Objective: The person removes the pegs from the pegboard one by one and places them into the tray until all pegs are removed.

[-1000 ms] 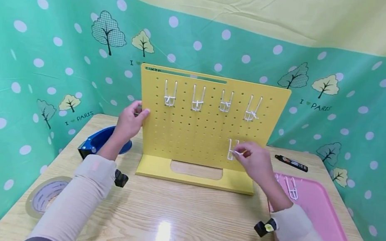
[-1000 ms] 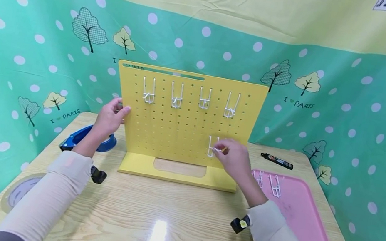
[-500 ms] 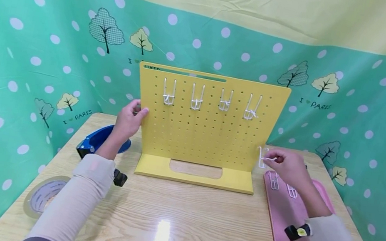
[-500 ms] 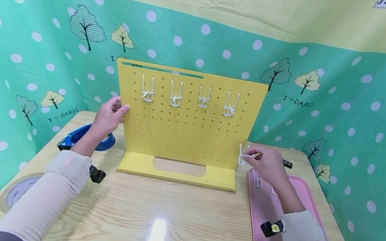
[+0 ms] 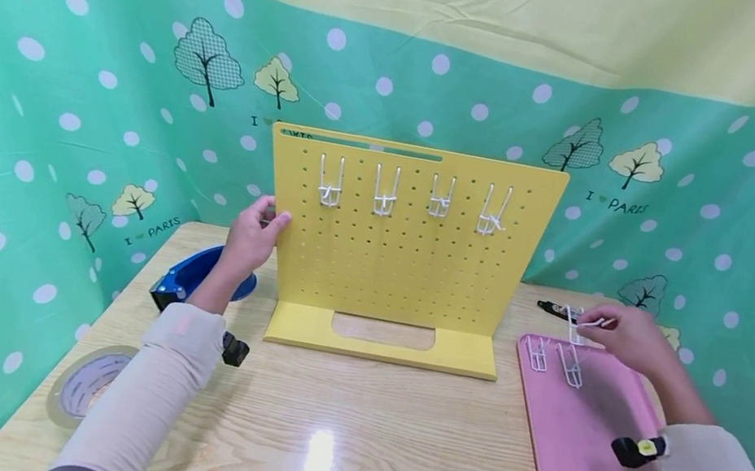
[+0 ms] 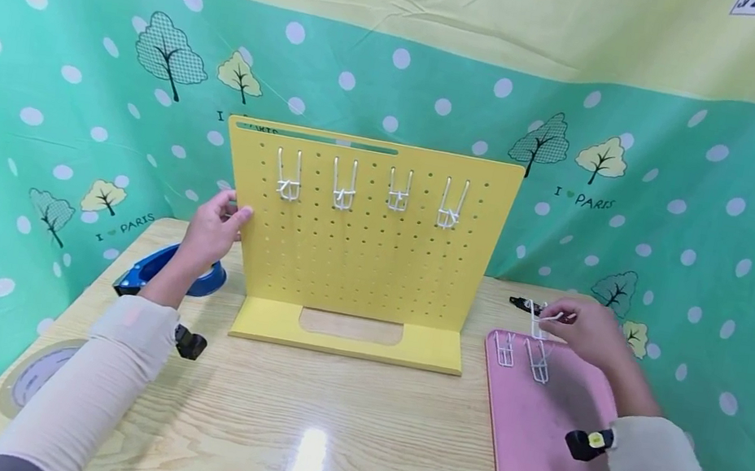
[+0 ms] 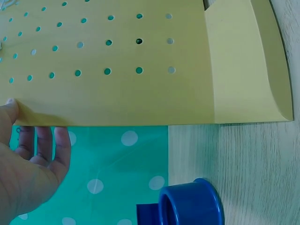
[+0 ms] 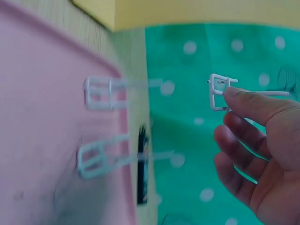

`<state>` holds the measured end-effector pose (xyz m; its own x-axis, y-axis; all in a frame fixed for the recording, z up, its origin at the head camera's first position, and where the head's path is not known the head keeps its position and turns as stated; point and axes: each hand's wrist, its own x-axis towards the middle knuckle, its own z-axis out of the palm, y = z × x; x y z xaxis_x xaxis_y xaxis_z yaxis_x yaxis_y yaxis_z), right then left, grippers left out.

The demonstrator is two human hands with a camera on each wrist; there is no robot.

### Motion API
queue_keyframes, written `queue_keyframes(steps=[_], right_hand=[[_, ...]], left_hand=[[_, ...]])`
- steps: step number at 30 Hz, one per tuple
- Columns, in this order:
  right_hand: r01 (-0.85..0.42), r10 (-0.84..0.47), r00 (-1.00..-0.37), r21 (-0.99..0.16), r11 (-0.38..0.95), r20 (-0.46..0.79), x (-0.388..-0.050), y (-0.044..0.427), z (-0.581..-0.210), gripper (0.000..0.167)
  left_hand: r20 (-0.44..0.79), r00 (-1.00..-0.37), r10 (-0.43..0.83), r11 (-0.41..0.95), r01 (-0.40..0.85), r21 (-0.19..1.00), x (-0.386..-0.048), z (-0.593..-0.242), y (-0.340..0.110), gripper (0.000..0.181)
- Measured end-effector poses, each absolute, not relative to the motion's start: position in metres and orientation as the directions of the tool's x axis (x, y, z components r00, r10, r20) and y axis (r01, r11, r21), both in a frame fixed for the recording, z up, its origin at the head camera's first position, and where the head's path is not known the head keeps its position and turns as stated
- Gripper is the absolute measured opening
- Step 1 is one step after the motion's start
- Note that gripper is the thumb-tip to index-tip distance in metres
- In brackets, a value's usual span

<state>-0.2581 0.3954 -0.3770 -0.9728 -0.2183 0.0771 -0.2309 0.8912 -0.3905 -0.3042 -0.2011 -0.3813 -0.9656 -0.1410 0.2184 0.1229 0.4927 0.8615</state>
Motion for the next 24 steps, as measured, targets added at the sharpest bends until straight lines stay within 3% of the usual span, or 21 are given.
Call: queue_keyframes(steps=[6, 14, 24], right_hand=[[-0.204, -0.206, -0.978, -0.410, 0.889, 0.038, -0.256, 0.427, -0.389, 0.021], [-0.198, -0.196, -0.979, -0.417, 0.887, 0.049, -0.255, 0.459, -0.405, 0.018], [-0.171, -0.198, -0.979, -0.325, 0.930, -0.053, -0.259, 0.471, -0.437, 0.013]], left_hand=[[0.226, -0.965, -0.136, 0.499, 0.130, 0.857, -0.304, -0.381, -0.201, 0.036], [0.224, -0.964, -0.140, 0.501, 0.127, 0.856, -0.303, -0.380, -0.200, 0.035], [0.228, -0.963, -0.143, 0.492, 0.131, 0.861, -0.302, -0.381, -0.199, 0.032]])
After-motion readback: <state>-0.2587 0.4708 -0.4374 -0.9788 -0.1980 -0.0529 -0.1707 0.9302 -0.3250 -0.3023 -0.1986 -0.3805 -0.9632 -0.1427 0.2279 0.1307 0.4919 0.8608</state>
